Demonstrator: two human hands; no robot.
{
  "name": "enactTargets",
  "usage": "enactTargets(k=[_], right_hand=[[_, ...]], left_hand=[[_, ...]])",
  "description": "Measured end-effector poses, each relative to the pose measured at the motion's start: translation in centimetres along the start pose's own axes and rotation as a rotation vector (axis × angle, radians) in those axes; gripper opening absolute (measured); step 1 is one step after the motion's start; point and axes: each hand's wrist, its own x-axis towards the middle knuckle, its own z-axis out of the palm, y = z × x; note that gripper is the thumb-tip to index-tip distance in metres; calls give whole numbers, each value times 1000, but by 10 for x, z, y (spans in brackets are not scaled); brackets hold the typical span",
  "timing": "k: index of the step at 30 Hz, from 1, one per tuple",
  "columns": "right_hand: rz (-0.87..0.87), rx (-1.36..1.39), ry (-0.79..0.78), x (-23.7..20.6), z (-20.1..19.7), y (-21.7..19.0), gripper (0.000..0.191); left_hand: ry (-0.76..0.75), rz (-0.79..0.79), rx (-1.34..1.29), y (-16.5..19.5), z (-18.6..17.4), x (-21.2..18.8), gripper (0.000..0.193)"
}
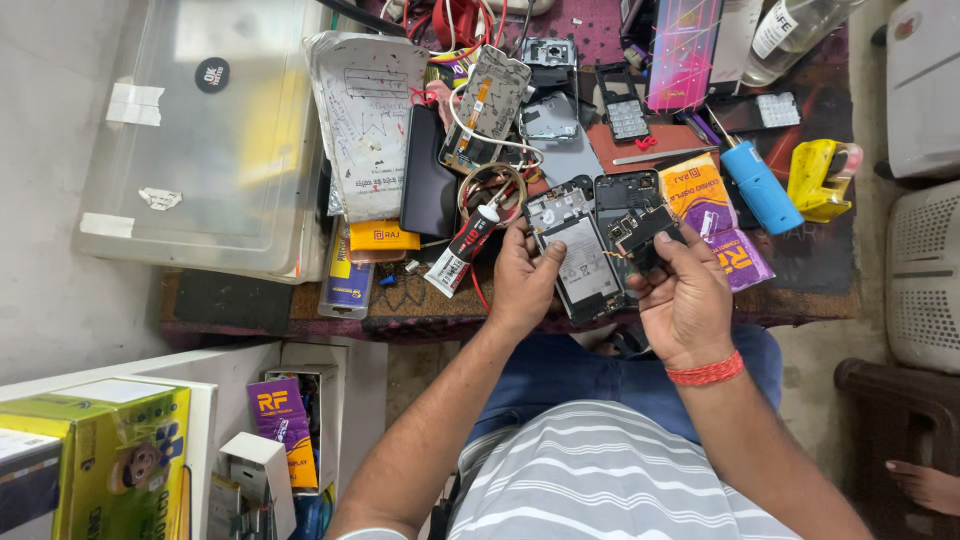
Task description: The person assembles a smartphone by inserting the motherboard and battery into the chassis, then connects a charging cable to test the device. They apply adhesive to the phone frame using a screwdriver and prepare the back cover for reassembly.
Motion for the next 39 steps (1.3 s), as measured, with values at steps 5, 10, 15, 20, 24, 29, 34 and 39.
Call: enactTargets(k=[5,10,15,20,24,29,34,39], right_hand=[[-45,-13,-15,-13,-8,-7,28],[-64,-3,-15,-24,-14,-16,29],[-103,9,-18,-23,-21,-15,28],[-160,58,-61,-26,-17,-6,24],[-1076,-801,-133,-36,-10,-8,17],[-1748,-1313,-376,-37,-21,-25,19],[-1719,-1144,-319,-24,-26,-8,25],[-1432,-1148,-379,-10,-13,17,24]], left_hand=[[12,34,43,-1,0,1,44],[21,35,111,2,1,1,36],[34,32,104,3,2,1,36],[11,39,58,3,1,2,42],[-3,34,50,2,-1,1,44],[5,12,-8,5,0,1,45],[-23,-15,-24,9,-2,0,44],[-71,-28,-103,6,-8,-1,45]])
